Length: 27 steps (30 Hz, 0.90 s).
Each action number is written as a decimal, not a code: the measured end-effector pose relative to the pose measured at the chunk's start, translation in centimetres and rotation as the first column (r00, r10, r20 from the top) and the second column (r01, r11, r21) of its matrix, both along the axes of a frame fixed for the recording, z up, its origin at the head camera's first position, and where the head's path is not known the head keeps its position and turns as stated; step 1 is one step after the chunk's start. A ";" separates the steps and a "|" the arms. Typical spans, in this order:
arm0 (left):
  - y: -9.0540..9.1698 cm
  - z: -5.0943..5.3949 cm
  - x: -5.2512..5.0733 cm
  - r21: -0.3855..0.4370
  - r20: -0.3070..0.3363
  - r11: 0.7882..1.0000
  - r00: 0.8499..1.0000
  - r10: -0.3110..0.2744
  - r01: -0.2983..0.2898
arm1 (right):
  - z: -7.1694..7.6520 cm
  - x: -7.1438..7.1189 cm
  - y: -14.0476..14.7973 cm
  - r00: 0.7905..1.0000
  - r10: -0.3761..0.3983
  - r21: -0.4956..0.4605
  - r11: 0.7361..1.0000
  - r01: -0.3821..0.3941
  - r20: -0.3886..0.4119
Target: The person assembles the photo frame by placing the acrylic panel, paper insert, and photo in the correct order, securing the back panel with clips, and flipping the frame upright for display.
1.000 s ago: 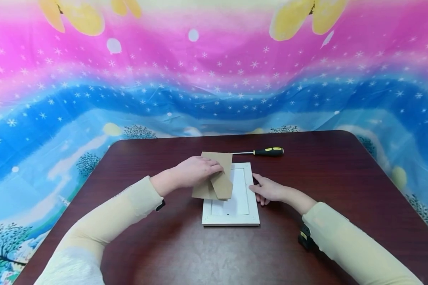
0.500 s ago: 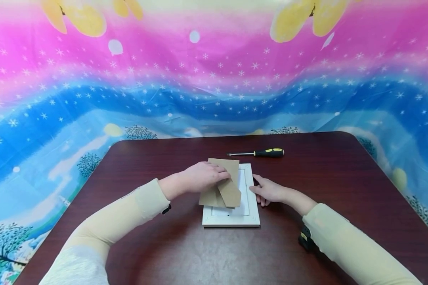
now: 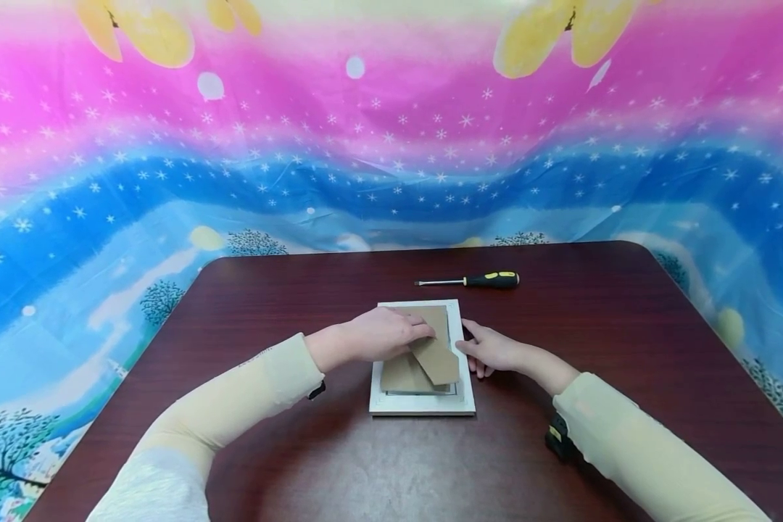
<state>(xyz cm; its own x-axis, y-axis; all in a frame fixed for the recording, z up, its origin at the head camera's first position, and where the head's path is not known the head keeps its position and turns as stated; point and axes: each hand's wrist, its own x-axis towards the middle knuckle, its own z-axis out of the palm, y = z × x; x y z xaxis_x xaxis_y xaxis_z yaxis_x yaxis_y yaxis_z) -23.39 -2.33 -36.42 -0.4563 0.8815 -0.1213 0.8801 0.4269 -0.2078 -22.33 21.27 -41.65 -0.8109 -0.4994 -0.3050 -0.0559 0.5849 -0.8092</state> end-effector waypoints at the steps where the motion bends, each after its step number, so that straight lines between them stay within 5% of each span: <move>1: 0.0 -0.1 0.0 -0.002 0.008 1.000 1.000 0.002 -0.002 | 0.0 0.0 0.0 1.000 0.000 -0.002 1.000 0.000 0.001; 27: 0.7 -0.9 -0.1 -0.034 0.028 0.999 0.999 0.018 -0.018 | -0.4 -0.2 0.1 1.000 -0.009 -0.012 1.000 0.009 -0.006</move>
<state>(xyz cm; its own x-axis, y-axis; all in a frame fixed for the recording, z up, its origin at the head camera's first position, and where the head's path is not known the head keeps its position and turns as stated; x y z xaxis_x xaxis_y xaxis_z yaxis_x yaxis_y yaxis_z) -23.53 -1.66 -37.34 -0.4681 0.8684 -0.1638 0.8780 0.4359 -0.1978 -22.49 21.35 -42.06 -0.8173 -0.4954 -0.2942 -0.0553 0.5758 -0.8157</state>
